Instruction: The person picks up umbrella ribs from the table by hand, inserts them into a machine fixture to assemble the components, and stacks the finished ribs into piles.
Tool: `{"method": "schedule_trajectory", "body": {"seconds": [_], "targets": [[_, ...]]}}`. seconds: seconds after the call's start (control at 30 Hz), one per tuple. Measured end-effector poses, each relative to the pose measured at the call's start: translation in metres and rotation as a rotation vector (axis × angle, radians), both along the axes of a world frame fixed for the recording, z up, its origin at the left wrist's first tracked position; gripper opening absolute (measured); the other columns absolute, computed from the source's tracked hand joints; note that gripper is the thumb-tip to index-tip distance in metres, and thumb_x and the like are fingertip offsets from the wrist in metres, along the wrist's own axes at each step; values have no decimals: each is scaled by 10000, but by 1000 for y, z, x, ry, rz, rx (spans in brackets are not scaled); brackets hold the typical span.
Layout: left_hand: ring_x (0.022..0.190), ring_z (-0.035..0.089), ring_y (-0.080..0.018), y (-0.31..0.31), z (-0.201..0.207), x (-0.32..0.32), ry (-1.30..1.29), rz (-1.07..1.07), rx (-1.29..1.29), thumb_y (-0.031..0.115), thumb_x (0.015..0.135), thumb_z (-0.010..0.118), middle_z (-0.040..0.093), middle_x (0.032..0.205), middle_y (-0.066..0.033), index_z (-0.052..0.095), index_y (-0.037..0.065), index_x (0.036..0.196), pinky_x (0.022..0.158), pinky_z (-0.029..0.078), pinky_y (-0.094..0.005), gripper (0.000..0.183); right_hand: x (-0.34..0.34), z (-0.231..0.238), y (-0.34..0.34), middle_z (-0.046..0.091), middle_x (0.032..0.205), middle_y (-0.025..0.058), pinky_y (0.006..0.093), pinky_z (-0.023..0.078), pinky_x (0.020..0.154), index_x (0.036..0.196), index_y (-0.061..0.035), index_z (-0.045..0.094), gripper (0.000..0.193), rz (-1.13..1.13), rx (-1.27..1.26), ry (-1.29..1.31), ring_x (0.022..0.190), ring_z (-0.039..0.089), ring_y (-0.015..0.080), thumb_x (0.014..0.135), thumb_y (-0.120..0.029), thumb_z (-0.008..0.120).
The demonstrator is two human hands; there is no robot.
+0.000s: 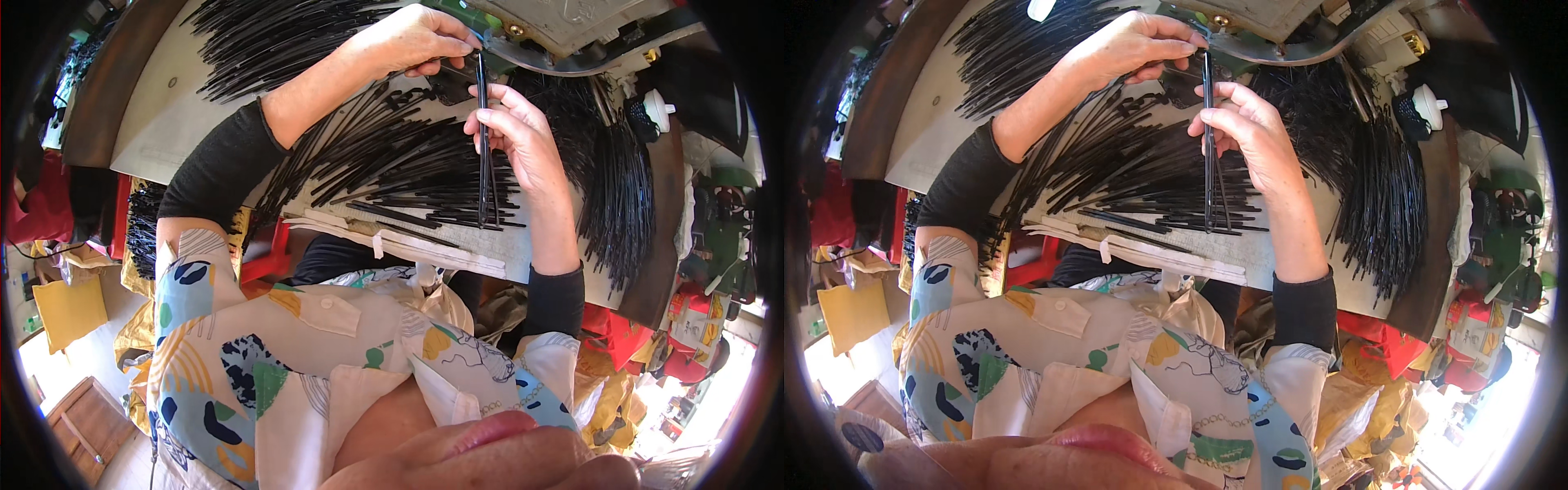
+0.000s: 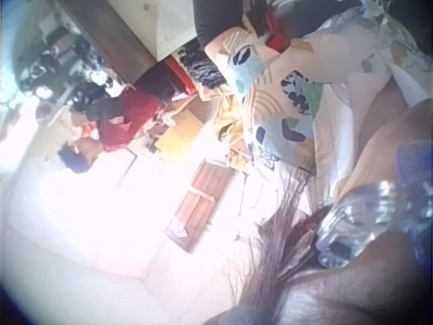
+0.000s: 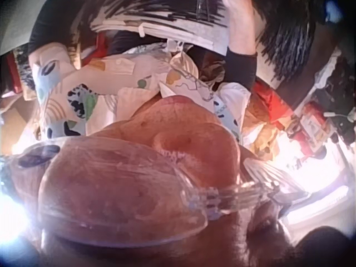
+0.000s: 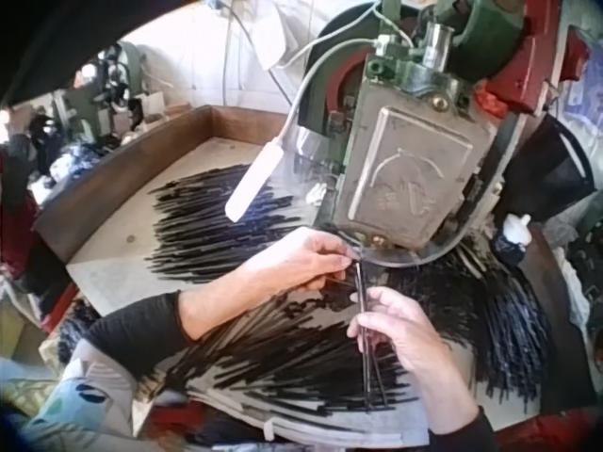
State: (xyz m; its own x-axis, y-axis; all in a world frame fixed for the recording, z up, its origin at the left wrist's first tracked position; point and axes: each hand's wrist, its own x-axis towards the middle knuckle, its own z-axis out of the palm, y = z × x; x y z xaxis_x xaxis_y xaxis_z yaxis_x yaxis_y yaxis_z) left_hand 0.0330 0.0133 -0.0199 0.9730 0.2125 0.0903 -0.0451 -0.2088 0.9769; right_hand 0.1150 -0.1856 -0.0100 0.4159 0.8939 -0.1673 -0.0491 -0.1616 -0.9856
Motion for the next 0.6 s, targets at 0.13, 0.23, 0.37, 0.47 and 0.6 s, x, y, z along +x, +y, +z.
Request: {"method": "schedule_trajectory", "body": {"seconds": [0.13,0.23,0.37,0.47,0.6], "targets": [[417,435,-37,-7,4,-4,12,77,9,214,870,584,588,720,-51,622,16,1042,348,318,-169,264,1,0,-2,632,797,72,192,446,561,1104,-9,527,330,-3,0,22,625,563,81,828,-187,557],[385,425,-41,-10,9,-7,66,117,26,257,853,610,568,637,-42,636,0,949,341,300,-176,276,1,-1,-2,621,779,56,194,449,553,1059,-19,545,288,-26,7,77,602,556,80,826,-187,567],[354,416,-47,-7,5,-8,141,106,3,308,843,621,526,530,-17,644,-5,865,341,288,-185,314,-2,-1,0,598,746,31,196,450,543,990,-36,559,225,-63,39,143,593,551,78,822,-184,579],[367,437,-53,-8,10,-8,128,105,53,320,845,616,538,542,-19,644,-12,876,355,309,-186,335,-4,2,1,573,720,11,187,432,532,941,-49,559,182,-100,21,175,592,538,69,817,-179,589],[446,533,-83,-13,16,-15,104,53,-40,314,853,601,591,631,-42,647,-4,913,404,403,-180,327,-5,-2,3,565,713,13,179,399,514,938,-49,557,181,-127,49,162,599,520,64,818,-181,588]]}}
